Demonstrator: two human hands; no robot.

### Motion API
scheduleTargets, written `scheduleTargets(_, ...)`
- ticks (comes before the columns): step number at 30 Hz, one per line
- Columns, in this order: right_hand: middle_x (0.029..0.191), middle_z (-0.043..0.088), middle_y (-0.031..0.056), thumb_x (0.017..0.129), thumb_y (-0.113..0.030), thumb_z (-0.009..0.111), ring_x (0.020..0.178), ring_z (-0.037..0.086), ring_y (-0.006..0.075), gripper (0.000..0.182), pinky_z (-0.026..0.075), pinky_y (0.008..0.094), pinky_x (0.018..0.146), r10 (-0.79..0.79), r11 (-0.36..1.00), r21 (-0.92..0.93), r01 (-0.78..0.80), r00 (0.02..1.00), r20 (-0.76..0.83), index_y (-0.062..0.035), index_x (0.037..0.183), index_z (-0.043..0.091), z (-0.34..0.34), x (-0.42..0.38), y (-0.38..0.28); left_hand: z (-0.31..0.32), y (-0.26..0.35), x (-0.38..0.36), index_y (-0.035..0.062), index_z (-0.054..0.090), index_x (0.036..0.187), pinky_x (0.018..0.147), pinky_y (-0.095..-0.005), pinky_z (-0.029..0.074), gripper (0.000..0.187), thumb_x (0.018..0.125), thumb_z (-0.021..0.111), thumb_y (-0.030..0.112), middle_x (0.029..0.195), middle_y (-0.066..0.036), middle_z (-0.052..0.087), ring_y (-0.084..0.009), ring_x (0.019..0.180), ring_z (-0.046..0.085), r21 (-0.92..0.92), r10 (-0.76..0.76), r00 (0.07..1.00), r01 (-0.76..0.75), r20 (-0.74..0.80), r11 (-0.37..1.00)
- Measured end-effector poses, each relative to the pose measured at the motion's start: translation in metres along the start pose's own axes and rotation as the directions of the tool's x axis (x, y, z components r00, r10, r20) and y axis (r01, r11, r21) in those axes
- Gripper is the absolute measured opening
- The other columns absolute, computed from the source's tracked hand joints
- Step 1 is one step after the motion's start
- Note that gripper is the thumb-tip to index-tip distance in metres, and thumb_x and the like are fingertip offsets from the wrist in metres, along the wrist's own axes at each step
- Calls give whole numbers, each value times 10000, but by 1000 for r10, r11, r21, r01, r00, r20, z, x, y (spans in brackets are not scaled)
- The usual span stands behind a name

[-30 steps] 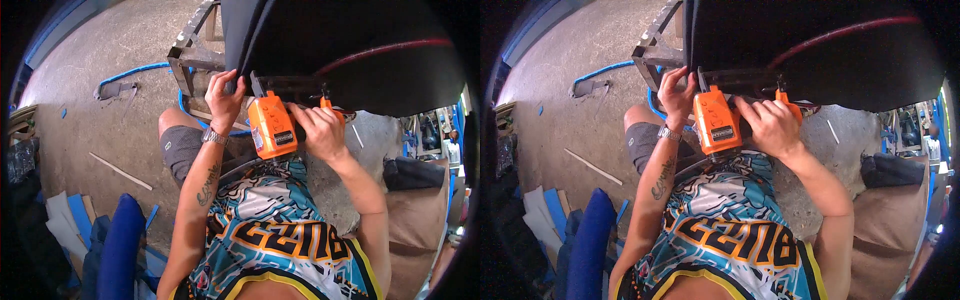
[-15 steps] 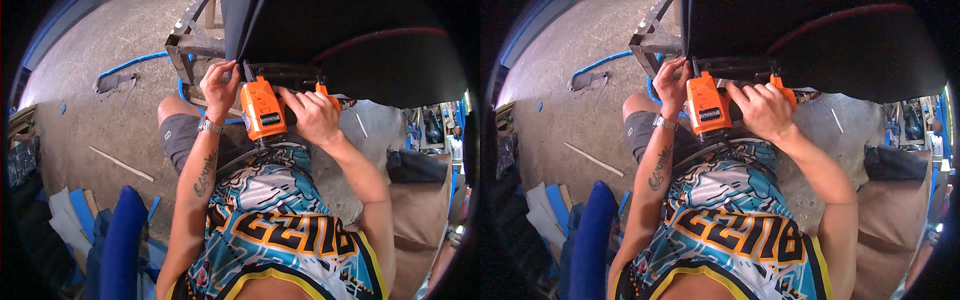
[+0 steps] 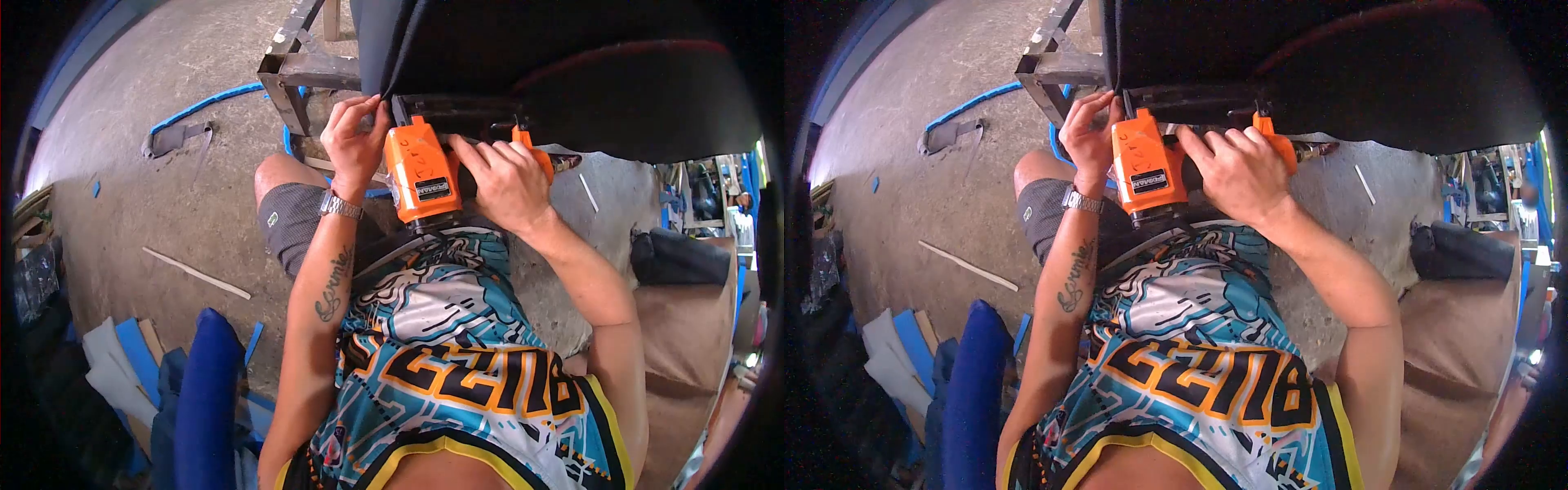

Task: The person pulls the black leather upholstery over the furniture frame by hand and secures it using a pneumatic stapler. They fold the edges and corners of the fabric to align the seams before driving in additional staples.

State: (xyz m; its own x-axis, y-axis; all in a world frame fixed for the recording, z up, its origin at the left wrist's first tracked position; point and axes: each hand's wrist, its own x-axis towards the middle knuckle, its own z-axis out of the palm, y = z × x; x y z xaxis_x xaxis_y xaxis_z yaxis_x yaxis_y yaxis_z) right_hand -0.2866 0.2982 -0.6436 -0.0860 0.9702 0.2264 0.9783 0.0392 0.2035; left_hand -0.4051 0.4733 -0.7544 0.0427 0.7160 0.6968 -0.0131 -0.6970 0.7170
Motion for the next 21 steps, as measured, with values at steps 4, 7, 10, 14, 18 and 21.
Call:
scheduleTargets(4,919,659,88,654,23,638,820,618,246,602,470,357,744,-12,1000,-2,12,1000,-20,-67,1244,560,1,1,1,2,-2,-1,21,704,878,703,-307,536,132,752,743,26,863,-111,682,-232,776,680,4,30,999,-30,-17,1000)
scheduleTargets(7,880,648,81,668,22,620,798,611,242,581,469,354,728,-30,1000,4,30,999,-43,-64,1240,564,2,-2,4,1,3,0,21,704,881,708,-305,536,137,750,744,26,865,-116,684,-232,779,682,42,25,1000,-24,-13,999)
scheduleTargets(10,833,630,71,686,14,597,766,599,237,552,467,345,708,-68,998,6,68,996,-51,-63,1233,576,2,-2,8,2,2,0,18,702,880,716,-303,535,137,749,741,22,868,-118,686,-231,783,685,31,-7,1000,7,-6,999)
scheduleTargets(14,789,608,52,713,-18,573,731,575,224,516,456,337,678,-83,997,-7,83,993,-86,-81,1224,595,8,-2,11,4,0,-1,11,698,877,718,-302,533,130,752,733,12,867,-123,686,-234,787,686,-7,-3,1000,3,-15,1000)
scheduleTargets(18,795,612,50,725,-32,576,749,580,221,497,455,343,699,-48,999,-21,46,994,-102,-96,1218,596,8,-4,4,2,1,-2,11,695,869,713,-304,533,129,749,740,11,871,-121,682,-231,781,683,12,-5,1000,5,3,1000)
scheduleTargets(21,825,632,62,732,-35,576,780,599,227,493,459,350,717,-27,999,-31,25,996,-89,-91,1221,583,9,-3,5,5,0,-3,18,695,877,702,-305,532,136,749,741,13,866,-118,679,-229,772,678,18,9,1000,-9,-19,1000)
